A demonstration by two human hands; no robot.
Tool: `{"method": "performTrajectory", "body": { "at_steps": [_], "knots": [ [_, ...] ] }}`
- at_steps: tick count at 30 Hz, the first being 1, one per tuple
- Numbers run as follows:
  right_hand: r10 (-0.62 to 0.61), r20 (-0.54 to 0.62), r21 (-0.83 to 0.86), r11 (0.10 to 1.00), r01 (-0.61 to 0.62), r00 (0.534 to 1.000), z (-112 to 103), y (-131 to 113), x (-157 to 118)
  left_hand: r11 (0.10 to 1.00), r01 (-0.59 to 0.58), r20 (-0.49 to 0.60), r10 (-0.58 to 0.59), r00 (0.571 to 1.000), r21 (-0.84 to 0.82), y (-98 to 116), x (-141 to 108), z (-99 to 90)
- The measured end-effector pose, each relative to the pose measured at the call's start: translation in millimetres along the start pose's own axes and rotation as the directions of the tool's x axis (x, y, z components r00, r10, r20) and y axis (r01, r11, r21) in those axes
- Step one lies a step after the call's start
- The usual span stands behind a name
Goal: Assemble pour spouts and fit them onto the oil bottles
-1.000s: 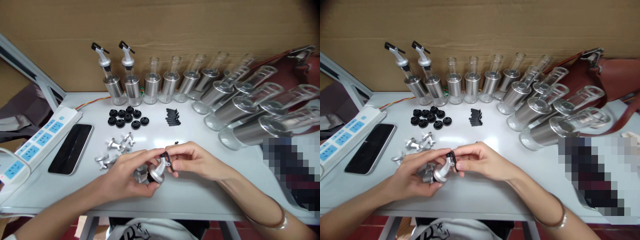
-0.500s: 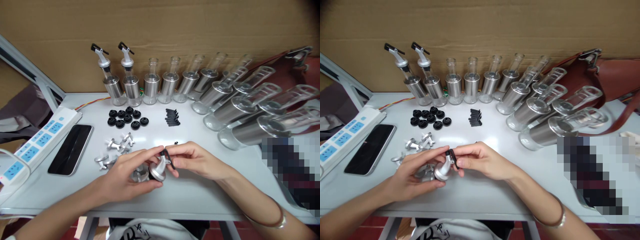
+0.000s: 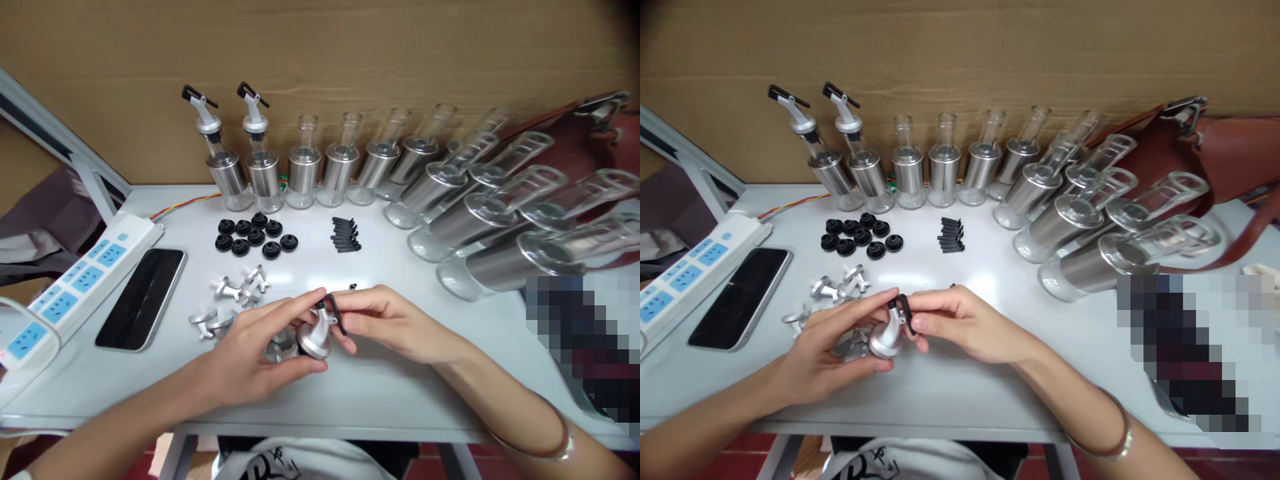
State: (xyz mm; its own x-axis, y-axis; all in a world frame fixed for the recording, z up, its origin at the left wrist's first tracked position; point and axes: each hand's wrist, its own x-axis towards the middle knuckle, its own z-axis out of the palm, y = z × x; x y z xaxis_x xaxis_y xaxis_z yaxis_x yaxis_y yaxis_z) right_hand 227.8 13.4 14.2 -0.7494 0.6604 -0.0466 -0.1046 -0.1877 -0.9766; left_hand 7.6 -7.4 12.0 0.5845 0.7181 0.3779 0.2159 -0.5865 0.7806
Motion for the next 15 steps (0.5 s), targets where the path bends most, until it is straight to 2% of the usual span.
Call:
{"method": "performTrajectory", "body": {
  "at_steps": [9, 15],
  "knots": [
    [0.018, -0.019, 0.104, 0.994, -0.016, 1.0, 2.2, -0.6, 0.0, 1.0, -0.003, -0.007, 0.003, 1.0, -0.017, -0.2, 0.6, -4.0],
    [0.014, -0.063, 0.172, 0.985, -0.003, 0.998, -0.1, 4.1, 1.7, 0.999, 0.009, 0.035, -0.008, 0.999, -0.038, 0.4, 0.3, -4.4]
  ]
}}
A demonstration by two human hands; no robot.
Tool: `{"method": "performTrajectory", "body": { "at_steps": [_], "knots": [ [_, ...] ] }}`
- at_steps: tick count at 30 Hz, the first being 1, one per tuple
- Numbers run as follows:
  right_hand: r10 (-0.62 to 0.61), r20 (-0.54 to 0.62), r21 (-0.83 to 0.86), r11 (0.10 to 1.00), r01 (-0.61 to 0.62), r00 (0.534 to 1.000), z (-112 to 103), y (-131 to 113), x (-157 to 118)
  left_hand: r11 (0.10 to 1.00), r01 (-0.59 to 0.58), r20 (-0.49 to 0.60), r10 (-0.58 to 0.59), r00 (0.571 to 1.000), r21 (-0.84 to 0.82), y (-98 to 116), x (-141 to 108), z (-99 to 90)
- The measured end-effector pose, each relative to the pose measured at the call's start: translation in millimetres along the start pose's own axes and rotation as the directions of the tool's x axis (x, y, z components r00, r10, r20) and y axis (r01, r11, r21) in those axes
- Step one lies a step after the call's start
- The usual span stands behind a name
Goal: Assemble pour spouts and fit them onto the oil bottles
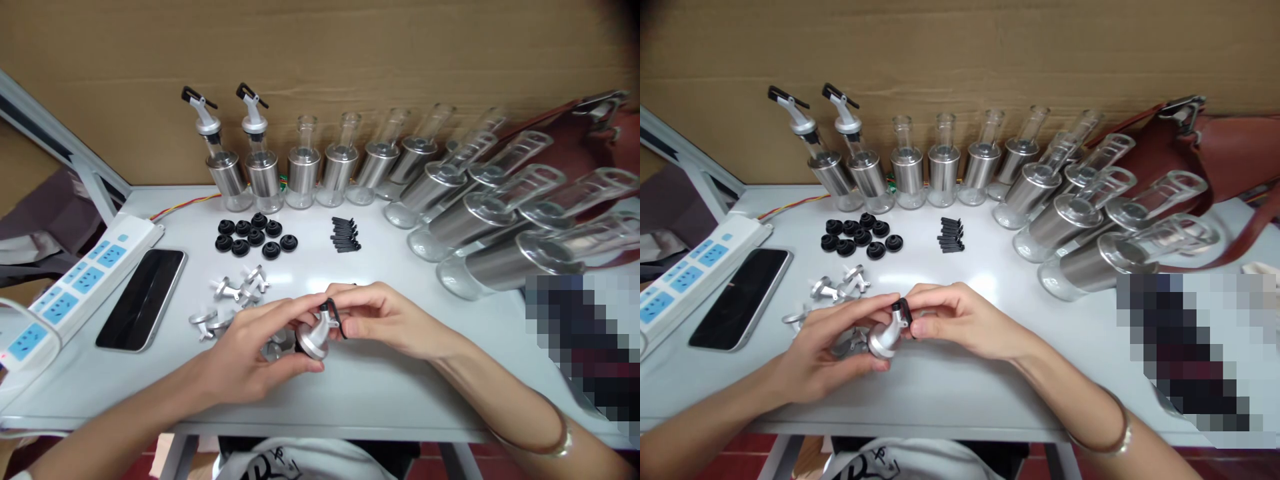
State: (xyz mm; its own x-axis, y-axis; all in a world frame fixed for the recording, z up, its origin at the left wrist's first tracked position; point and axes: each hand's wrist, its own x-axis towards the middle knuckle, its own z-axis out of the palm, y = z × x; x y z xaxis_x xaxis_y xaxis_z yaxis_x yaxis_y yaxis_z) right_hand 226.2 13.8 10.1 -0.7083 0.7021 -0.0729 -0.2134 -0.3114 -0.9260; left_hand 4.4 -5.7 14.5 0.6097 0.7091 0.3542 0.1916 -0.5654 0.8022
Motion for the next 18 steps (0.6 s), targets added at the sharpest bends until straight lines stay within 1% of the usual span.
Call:
{"method": "performTrajectory", "body": {
  "at_steps": [3, 7, 10, 15, 18],
  "knots": [
    [-0.002, 0.001, 0.059, 0.998, 0.002, 1.0, -1.2, 3.5, 0.9, 1.0, 0.001, 0.022, -0.001, 1.0, 0.005, -1.0, -1.0, 0.2],
    [0.019, -0.04, 0.148, 0.989, -0.013, 0.999, -1.2, 9.4, 2.0, 1.0, -0.002, 0.036, 0.001, 0.999, 0.012, -0.4, -1.4, 0.1],
    [0.035, -0.054, 0.181, 0.983, -0.025, 0.998, -0.3, 12.1, 2.1, 1.0, -0.006, 0.045, 0.006, 0.999, 0.005, 1.5, -0.9, -0.5],
    [0.016, -0.06, 0.179, 0.984, -0.005, 0.998, 3.5, 11.3, 1.5, 1.0, 0.014, 0.045, -0.014, 0.999, 0.002, 1.7, -2.1, -0.6],
    [0.01, -0.065, 0.12, 0.993, -0.002, 0.998, 7.0, 9.7, 1.4, 0.999, 0.03, 0.017, -0.03, 0.999, 0.029, -0.2, -3.9, 0.8]
  ]
}}
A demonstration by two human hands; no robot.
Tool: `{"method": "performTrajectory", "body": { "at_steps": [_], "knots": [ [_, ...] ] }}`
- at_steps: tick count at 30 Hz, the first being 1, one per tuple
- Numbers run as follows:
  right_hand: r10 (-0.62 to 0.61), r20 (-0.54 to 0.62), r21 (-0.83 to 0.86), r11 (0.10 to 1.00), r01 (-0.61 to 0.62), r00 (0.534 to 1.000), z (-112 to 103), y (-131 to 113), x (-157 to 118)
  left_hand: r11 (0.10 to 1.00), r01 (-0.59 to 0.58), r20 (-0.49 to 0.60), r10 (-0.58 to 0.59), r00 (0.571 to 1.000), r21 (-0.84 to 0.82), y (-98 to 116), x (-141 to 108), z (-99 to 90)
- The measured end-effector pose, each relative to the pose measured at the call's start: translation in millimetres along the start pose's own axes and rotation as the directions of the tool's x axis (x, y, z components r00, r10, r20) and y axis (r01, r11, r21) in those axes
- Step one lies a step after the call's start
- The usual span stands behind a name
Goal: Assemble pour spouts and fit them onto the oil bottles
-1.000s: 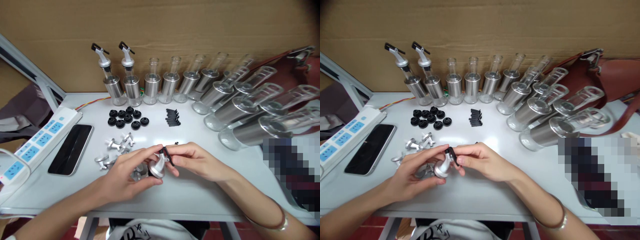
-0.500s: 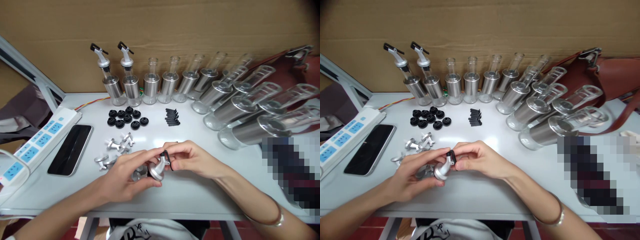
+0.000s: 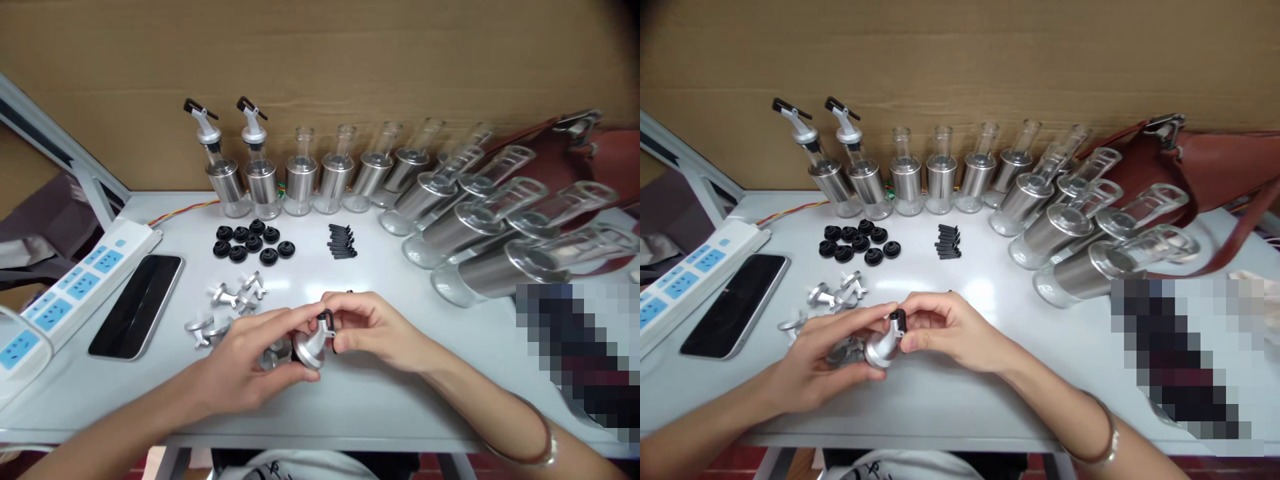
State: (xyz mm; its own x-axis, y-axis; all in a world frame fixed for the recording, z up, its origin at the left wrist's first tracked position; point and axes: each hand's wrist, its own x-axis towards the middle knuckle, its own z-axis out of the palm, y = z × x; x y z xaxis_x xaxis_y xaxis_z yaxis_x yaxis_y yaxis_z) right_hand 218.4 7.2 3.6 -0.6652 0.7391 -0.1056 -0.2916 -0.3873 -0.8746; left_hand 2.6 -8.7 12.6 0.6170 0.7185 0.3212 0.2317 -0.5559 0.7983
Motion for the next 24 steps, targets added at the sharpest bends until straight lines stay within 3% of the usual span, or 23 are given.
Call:
{"method": "performTrajectory", "body": {
  "at_steps": [8, 11, 19, 24],
  "knots": [
    [-0.102, -0.076, -0.225, 0.971, 0.083, 0.992, 4.7, 2.5, 0.1, 0.993, 0.078, -0.09, -0.085, 0.992, -0.088, -4.3, 1.2, 6.7],
    [-0.194, -0.128, -0.292, 0.944, 0.15, 0.973, 4.1, 0.0, 1.3, 0.995, 0.09, -0.12, -0.095, 0.988, -0.04, -6.8, 4.9, 5.0],
    [-0.429, -0.32, -0.273, 0.895, 0.352, 0.844, 0.4, -7.9, 3.2, 0.974, 0.141, -0.222, -0.1, 0.97, 0.177, 3.8, 24.2, -8.3],
    [-0.48, -0.372, -0.235, 0.877, 0.42, 0.795, 0.3, -6.6, 4.2, 0.966, 0.124, -0.364, -0.034, 0.931, 0.228, 9.1, 66.6, -26.8]
  ]
}}
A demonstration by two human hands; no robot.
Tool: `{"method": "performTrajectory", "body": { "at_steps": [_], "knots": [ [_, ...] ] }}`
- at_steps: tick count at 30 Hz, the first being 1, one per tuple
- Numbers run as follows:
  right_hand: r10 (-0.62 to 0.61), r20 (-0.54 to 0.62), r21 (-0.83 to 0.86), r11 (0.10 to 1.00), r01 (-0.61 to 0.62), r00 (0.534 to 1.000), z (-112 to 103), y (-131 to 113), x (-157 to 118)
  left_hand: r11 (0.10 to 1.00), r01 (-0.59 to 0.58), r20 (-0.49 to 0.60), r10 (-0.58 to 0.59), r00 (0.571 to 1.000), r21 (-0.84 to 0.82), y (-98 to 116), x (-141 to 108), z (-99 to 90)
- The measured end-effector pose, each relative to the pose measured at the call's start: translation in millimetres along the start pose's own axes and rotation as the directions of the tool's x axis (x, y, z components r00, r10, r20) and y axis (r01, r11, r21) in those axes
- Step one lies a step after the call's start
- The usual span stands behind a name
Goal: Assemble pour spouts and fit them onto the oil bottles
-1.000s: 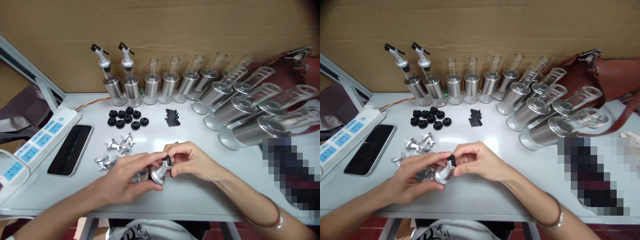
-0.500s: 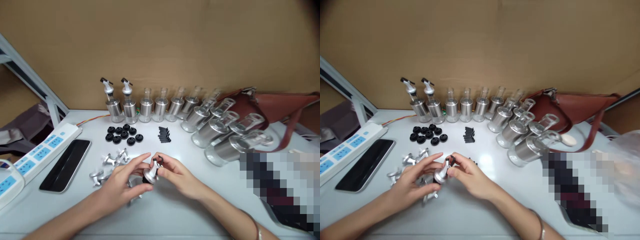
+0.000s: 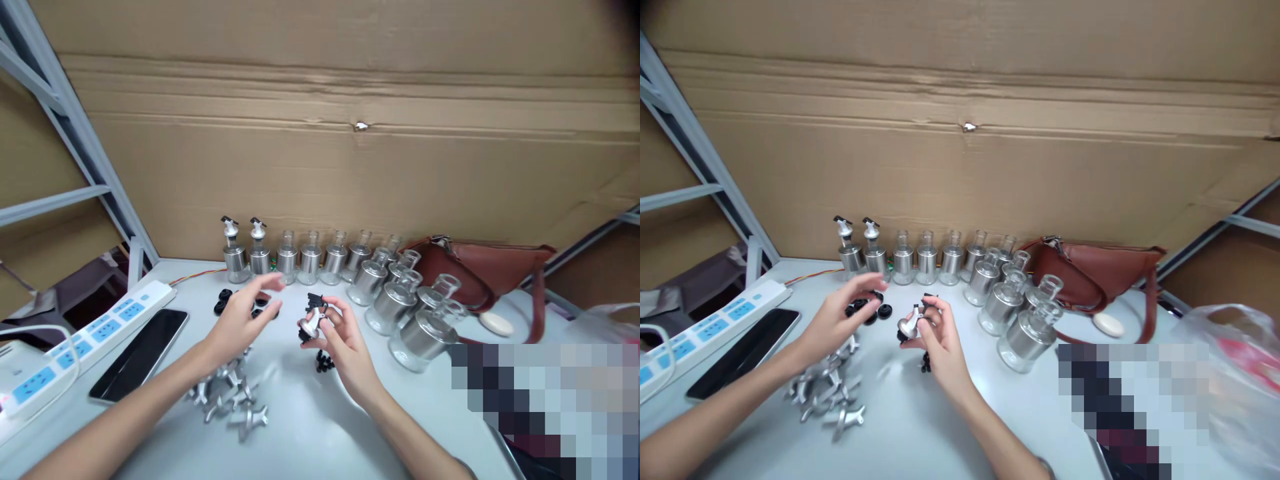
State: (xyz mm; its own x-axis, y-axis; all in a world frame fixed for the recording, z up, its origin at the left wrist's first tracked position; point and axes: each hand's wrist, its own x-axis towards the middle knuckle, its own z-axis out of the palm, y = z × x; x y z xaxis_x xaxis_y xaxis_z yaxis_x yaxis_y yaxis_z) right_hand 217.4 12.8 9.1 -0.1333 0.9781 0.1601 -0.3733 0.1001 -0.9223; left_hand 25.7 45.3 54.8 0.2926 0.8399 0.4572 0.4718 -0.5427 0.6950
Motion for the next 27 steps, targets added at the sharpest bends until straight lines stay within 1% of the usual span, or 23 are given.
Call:
{"method": "performTrajectory", "body": {
  "at_steps": [1, 2, 4, 6, 8, 11, 13, 15, 17, 19, 22, 25, 27],
  "knots": [
    [-0.008, -0.012, 0.025, 1.0, 0.008, 1.0, 0.2, 0.4, 0.4, 1.0, -0.022, -0.042, 0.022, 0.999, -0.001, -2.3, 13.8, 1.1],
    [-0.02, -0.033, 0.045, 0.999, 0.021, 0.999, 0.4, 0.7, 0.9, 1.0, -0.014, -0.065, 0.015, 0.998, 0.018, -5.8, 28.5, 3.0],
    [-0.059, -0.1, 0.048, 0.997, 0.064, 0.993, 0.0, 1.4, 2.4, 0.999, -0.002, -0.084, 0.005, 0.996, 0.038, -14.8, 58.5, 9.3],
    [-0.105, -0.175, 0.008, 0.994, 0.108, 0.979, -1.7, 2.1, 4.5, 0.998, 0.018, -0.099, -0.012, 0.995, 0.06, -24.5, 85.4, 17.8],
    [-0.144, -0.224, -0.049, 0.989, 0.137, 0.964, -4.4, 2.2, 6.8, 0.996, 0.046, -0.119, -0.036, 0.992, 0.075, -32.9, 106.0, 26.8],
    [-0.182, -0.248, -0.129, 0.98, 0.154, 0.951, -8.1, 0.4, 8.4, 0.992, 0.089, -0.17, -0.073, 0.983, 0.087, -43.0, 124.0, 38.0],
    [-0.201, -0.242, -0.18, 0.971, 0.16, 0.949, -9.2, -2.2, 7.5, 0.989, 0.114, -0.2, -0.093, 0.975, 0.097, -49.0, 129.5, 42.5],
    [-0.206, -0.216, -0.213, 0.964, 0.16, 0.954, -9.1, -5.1, 5.1, 0.986, 0.132, -0.207, -0.109, 0.972, 0.101, -54.2, 131.8, 44.8],
    [-0.21, -0.191, -0.237, 0.958, 0.163, 0.959, -8.5, -8.1, 2.2, 0.987, 0.13, -0.203, -0.108, 0.973, 0.099, -57.3, 131.5, 45.0],
    [-0.229, -0.182, -0.266, 0.948, 0.176, 0.956, -7.8, -11.4, -0.2, 0.99, 0.103, -0.207, -0.082, 0.975, 0.092, -56.3, 128.5, 43.2],
    [-0.295, -0.196, -0.322, 0.92, 0.223, 0.935, -7.4, -17.1, -2.0, 0.997, 0.033, -0.238, -0.016, 0.971, 0.07, -45.8, 119.3, 36.6],
    [-0.367, -0.205, -0.37, 0.887, 0.276, 0.907, -7.6, -23.6, -2.1, 0.998, -0.054, -0.29, 0.061, 0.955, 0.034, -27.6, 104.1, 26.8],
    [-0.408, -0.207, -0.384, 0.87, 0.31, 0.889, -7.4, -28.2, -1.8, 0.994, -0.106, -0.326, 0.101, 0.94, 0.003, -13.7, 89.2, 20.8]
  ]
}}
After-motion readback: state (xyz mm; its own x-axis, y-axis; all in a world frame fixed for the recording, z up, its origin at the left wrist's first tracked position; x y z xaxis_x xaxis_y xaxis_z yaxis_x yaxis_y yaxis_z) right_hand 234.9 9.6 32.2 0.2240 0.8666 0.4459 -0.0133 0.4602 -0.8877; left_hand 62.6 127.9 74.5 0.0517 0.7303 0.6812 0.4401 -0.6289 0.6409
